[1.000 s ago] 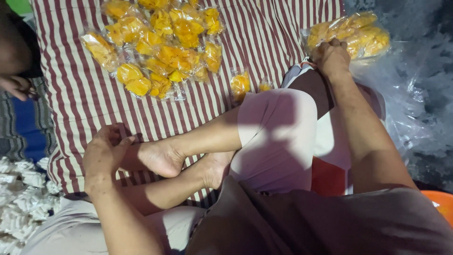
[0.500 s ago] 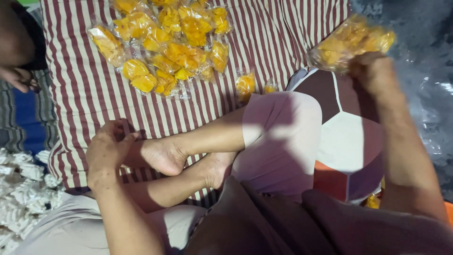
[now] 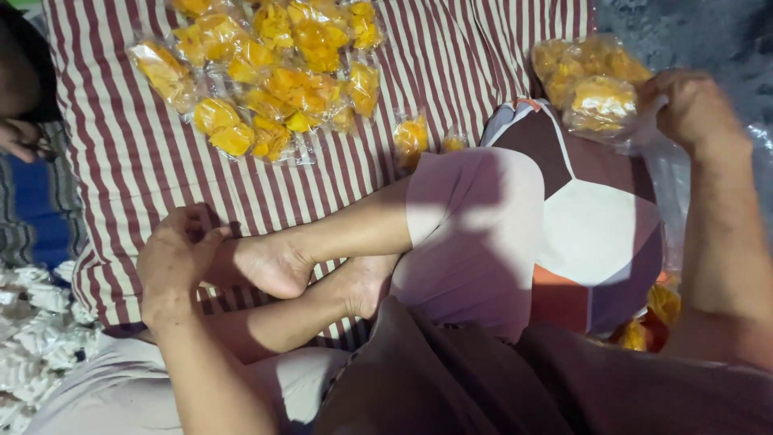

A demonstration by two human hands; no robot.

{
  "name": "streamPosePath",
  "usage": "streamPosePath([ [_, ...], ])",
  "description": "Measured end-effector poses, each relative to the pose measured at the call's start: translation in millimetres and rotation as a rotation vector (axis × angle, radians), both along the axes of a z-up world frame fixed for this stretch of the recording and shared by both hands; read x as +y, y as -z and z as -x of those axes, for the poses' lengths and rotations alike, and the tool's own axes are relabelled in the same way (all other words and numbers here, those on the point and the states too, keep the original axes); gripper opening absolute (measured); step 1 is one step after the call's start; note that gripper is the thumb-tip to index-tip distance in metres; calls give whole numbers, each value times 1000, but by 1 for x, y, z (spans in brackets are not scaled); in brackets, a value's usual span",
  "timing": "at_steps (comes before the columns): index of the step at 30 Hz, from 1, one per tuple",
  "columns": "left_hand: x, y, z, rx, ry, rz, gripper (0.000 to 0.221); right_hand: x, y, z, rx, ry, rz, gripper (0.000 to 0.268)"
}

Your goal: A person is manually packing small yellow snack packets into a larger clear plastic bag while sitting on a mat on the floor.

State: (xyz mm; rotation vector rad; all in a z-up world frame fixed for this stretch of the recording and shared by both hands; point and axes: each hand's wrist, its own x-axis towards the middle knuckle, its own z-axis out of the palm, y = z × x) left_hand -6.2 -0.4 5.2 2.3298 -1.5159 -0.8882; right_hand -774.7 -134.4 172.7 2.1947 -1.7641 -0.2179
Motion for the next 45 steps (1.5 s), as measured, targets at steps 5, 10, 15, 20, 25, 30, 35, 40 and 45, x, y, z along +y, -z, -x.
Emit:
streamPosePath([
  [5, -2, 2, 1, 9, -1, -6, 44, -12, 4, -34, 141, 203, -194, 131],
  [10, 0, 2, 1, -16, -15, -32, 44, -12, 18, -58, 31, -157, -24, 120],
  [15, -3, 7, 0, -71, 12, -58, 54, -29, 27, -57, 249, -126, 12, 88],
  [20, -3, 12, -1, -86, 22, -25, 52, -56, -6, -38, 529, -458, 320, 46],
  [25, -5, 10, 1, -58, -2, -61, 48, -73, -39, -40, -390, -47, 77, 29],
  [30, -1, 28, -4, -67, 32, 75, 48, -102, -5, 31, 803, -333, 616, 26],
  [35, -6, 19, -3, -88, 22, -8, 54, -119, 88, 191, -708, 109, 192, 30],
  [40, -11, 10, 2, -46, -10, -69, 56, -112, 45, 128, -1715, 397, 146, 29],
  [45, -11, 8, 4, -65, 4, -27, 54, -73, 8, -4, -1073, 201, -31, 67],
])
